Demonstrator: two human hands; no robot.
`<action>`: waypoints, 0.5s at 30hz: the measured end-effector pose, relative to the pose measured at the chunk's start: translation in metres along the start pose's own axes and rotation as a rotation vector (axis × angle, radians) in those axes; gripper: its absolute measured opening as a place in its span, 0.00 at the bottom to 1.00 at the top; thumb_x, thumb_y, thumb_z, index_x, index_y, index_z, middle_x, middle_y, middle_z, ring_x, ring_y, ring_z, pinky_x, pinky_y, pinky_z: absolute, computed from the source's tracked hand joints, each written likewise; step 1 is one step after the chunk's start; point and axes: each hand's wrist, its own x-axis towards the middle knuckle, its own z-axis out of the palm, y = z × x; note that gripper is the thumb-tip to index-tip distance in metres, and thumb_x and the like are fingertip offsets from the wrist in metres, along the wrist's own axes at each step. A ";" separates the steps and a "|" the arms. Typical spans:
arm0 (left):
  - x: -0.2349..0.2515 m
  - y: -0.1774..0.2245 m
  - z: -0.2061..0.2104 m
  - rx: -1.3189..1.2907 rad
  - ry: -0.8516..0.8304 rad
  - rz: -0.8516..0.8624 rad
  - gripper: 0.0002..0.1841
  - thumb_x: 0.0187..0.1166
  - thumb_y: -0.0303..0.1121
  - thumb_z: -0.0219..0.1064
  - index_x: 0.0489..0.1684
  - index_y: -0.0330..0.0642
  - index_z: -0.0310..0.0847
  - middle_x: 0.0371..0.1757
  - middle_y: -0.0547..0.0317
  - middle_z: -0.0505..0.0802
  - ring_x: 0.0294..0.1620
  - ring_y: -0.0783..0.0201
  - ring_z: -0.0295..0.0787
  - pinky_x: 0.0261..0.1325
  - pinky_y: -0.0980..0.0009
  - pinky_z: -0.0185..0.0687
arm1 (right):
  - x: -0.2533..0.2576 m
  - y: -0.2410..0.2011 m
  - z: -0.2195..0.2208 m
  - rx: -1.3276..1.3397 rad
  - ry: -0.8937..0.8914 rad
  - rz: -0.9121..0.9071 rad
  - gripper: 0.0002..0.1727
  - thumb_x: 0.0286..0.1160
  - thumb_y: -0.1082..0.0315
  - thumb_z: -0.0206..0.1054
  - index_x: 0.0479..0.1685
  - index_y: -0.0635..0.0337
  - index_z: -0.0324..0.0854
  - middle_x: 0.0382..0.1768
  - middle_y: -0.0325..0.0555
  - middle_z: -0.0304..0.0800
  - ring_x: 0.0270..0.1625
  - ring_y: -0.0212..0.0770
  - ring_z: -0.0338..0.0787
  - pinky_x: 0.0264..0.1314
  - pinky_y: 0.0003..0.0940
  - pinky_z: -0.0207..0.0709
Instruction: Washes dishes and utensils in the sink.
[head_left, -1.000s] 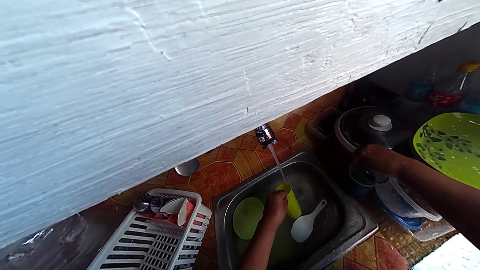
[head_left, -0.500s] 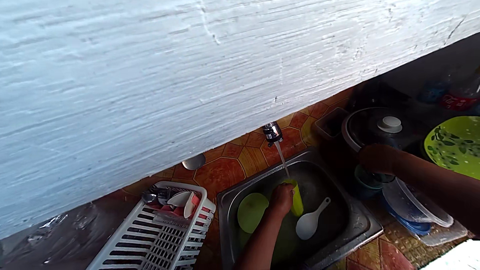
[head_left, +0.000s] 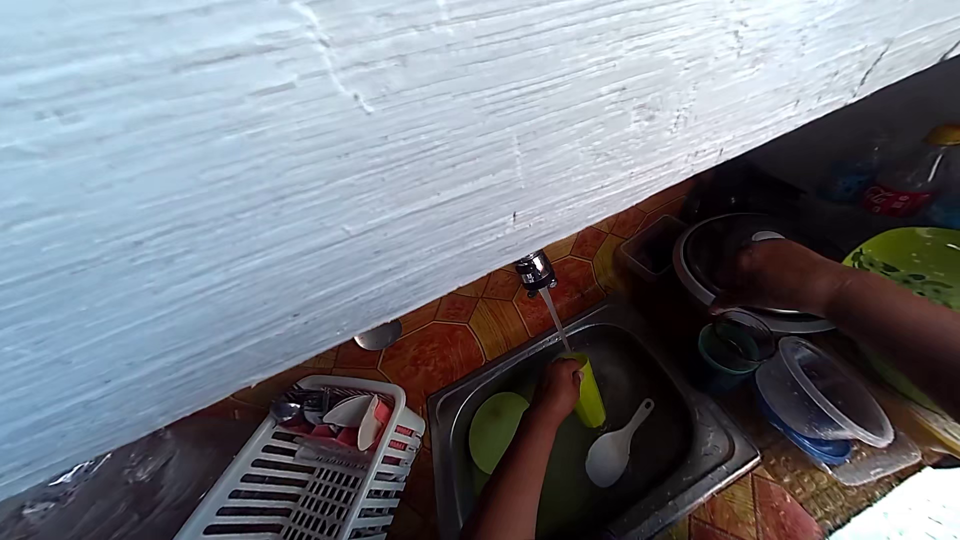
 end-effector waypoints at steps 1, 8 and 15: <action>0.000 0.001 -0.001 -0.010 0.018 0.013 0.16 0.90 0.32 0.56 0.62 0.32 0.86 0.65 0.40 0.89 0.71 0.49 0.85 0.79 0.54 0.74 | -0.003 -0.004 0.000 0.140 0.084 -0.047 0.26 0.73 0.45 0.76 0.22 0.61 0.84 0.20 0.47 0.80 0.30 0.47 0.82 0.40 0.52 0.74; -0.001 -0.005 -0.009 -0.236 0.130 0.029 0.15 0.89 0.31 0.57 0.57 0.29 0.87 0.58 0.39 0.91 0.63 0.50 0.88 0.74 0.53 0.77 | 0.019 -0.096 0.068 0.549 0.025 -0.236 0.17 0.85 0.58 0.66 0.43 0.67 0.87 0.38 0.57 0.89 0.43 0.53 0.89 0.53 0.55 0.81; -0.012 -0.032 0.021 -0.829 0.212 -0.269 0.19 0.94 0.34 0.51 0.65 0.26 0.78 0.61 0.31 0.85 0.57 0.43 0.86 0.58 0.46 0.84 | 0.096 -0.149 0.160 1.461 -0.117 0.234 0.17 0.95 0.63 0.53 0.65 0.65 0.79 0.59 0.53 0.87 0.52 0.42 0.90 0.52 0.39 0.83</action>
